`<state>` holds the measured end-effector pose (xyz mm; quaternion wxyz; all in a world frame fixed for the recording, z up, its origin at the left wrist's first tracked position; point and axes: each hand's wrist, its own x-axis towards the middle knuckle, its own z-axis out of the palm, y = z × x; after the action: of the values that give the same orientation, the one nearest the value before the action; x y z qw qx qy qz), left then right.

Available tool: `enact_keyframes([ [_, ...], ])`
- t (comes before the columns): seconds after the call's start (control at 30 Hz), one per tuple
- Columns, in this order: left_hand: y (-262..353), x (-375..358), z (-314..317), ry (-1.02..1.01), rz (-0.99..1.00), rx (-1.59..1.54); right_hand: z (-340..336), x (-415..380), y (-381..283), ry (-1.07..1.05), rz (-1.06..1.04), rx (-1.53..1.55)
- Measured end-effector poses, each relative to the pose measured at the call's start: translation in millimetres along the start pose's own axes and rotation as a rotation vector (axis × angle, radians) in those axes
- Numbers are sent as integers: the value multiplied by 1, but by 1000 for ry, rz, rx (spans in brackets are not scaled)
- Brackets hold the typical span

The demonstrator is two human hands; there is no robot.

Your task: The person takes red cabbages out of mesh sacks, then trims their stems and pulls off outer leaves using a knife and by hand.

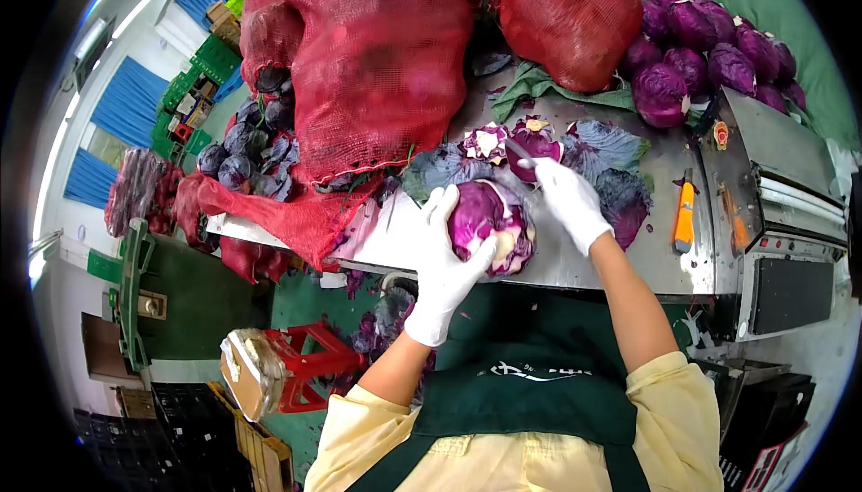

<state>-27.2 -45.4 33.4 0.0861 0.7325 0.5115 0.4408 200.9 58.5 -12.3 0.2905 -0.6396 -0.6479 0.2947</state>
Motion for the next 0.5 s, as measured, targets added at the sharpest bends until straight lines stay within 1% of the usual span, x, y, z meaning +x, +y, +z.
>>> enact_keyframes([
  [0.03,-4,-5,-5,-25,47,-5,3,13,31,3,-22,-79],
  [0.07,-7,-10,-6,-20,32,-68,1,26,47,17,-47,-156],
  [0.1,-13,-7,-6,-20,43,-55,-1,22,43,27,-78,-85],
  [0.13,-15,-11,-9,-32,33,-42,-11,9,19,17,-74,-83],
  [0.2,2,2,-15,-71,-129,-27,-38,-23,-56,-124,59,28],
  [0.27,-1,6,-10,-76,-147,4,-41,-43,-82,-216,-101,121],
  [0.33,-3,7,-8,-49,-152,0,-12,-51,-75,-5,-419,35],
  [0.37,0,9,-8,-49,-136,-14,-4,-52,-74,184,-540,-20],
  [0.4,0,9,-8,-58,-135,-14,-1,-48,-70,186,-531,-17],
  [0.47,0,8,-7,-54,-27,-14,4,-33,-58,211,-462,-137],
  [0.5,2,6,-6,-61,-30,-66,-1,-31,-64,252,-481,-148],
])
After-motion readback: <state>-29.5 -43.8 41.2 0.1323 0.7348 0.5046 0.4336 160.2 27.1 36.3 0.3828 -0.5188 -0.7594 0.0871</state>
